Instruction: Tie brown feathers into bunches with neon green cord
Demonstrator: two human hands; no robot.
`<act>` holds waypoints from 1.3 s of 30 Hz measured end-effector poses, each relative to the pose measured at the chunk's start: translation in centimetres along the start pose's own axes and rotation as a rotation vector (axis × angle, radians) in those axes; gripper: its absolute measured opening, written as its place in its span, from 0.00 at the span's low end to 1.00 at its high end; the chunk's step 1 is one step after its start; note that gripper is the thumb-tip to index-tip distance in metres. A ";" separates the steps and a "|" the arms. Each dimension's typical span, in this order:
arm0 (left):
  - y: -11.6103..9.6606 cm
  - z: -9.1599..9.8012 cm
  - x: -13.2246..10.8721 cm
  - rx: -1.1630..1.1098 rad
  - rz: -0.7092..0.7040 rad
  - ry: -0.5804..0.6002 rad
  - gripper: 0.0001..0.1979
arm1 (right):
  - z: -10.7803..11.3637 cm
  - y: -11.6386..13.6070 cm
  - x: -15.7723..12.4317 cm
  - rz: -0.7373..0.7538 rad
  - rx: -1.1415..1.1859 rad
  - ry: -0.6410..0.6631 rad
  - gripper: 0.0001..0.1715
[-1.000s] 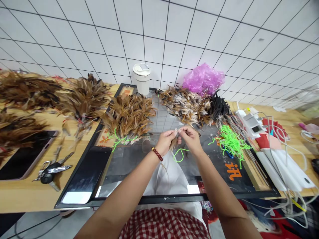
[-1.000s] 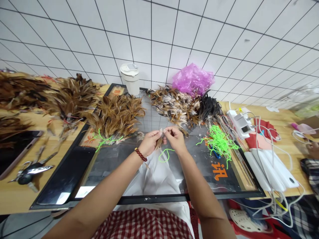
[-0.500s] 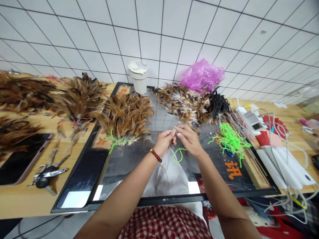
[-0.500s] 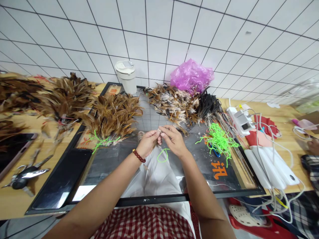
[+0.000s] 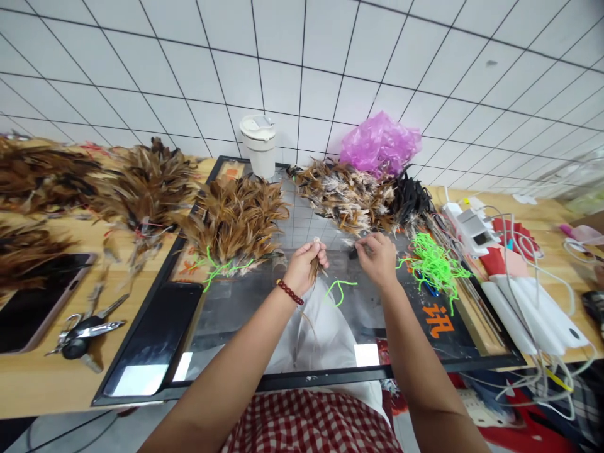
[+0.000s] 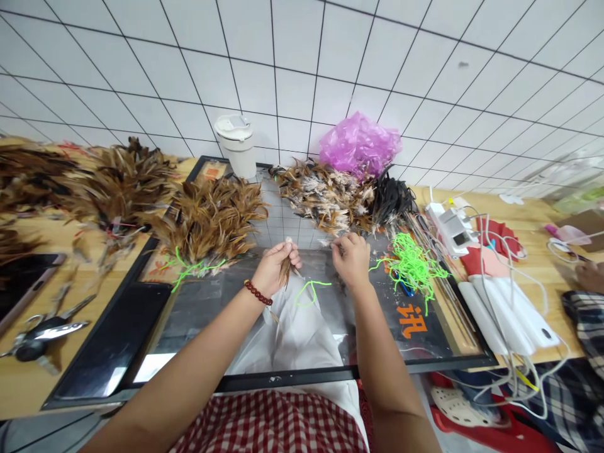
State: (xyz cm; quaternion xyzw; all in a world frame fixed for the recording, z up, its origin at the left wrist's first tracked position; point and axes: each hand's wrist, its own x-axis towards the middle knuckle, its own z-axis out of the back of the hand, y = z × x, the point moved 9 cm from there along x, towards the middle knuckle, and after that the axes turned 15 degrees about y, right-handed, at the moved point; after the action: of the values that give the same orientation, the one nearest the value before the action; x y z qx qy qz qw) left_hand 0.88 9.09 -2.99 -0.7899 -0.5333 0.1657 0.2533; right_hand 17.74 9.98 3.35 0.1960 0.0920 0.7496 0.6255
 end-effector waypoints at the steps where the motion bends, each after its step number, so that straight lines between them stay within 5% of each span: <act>1: 0.0 0.0 0.0 -0.009 0.000 -0.002 0.10 | -0.2 0.3 0.0 0.025 0.094 0.019 0.08; 8: -0.1 0.5 -0.3 0.063 -0.019 -0.085 0.12 | -4.0 1.0 -0.2 -0.079 0.865 0.261 0.15; 15: -0.3 -0.2 -0.4 0.128 -0.014 -0.076 0.10 | -5.3 2.7 -0.5 -0.181 1.255 0.334 0.18; 25: -0.1 1.1 -0.4 0.071 -0.017 -0.178 0.11 | -4.3 2.2 -0.5 -0.125 1.072 0.262 0.14; 39: 0.1 -0.8 -0.3 0.206 0.006 -0.014 0.11 | -4.2 4.3 -1.5 -0.030 0.768 0.037 0.12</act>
State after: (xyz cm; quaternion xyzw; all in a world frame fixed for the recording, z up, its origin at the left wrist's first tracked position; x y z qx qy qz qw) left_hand 1.24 8.65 -2.41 -0.7602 -0.5127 0.2257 0.3289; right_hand 12.38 8.09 0.95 0.4010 0.3802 0.6548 0.5156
